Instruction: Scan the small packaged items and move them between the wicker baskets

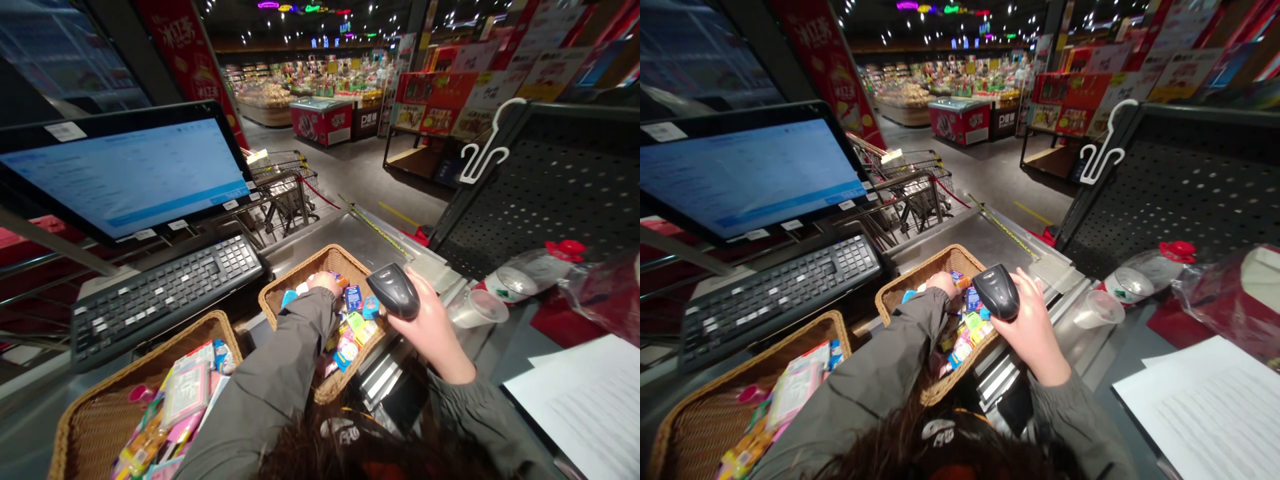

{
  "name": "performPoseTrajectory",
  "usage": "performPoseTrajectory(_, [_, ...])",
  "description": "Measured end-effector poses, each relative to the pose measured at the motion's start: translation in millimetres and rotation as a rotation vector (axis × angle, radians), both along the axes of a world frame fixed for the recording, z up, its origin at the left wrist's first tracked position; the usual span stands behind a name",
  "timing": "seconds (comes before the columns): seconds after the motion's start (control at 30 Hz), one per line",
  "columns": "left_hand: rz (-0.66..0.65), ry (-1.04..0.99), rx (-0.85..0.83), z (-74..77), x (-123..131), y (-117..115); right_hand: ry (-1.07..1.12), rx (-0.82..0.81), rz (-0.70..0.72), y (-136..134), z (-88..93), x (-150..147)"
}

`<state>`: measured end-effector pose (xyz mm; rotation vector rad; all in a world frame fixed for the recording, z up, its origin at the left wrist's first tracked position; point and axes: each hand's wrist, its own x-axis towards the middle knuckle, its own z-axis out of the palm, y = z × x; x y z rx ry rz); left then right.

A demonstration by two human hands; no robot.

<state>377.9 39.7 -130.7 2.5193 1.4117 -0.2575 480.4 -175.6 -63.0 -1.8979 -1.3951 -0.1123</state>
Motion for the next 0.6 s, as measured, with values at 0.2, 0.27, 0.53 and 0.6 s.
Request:
performPoseTrajectory(0.2, [-0.181,-0.098,0.096,35.2,-35,3,-0.028,0.0,0.026,1,5.2,-9])
performPoseTrajectory(0.27, [-0.276,-0.192,0.191,56.1,-56,4,-0.031,0.009,0.036,4,7.1,-15])
performPoseTrajectory(0.53, [-0.366,-0.538,0.718,137.3,-168,-3,-0.084,0.098,0.24,25,29.0,-58])
performPoseTrajectory(0.6, [-0.322,-0.571,0.808,150.1,-196,-7,-0.112,0.121,0.303,30,41.4,-73])
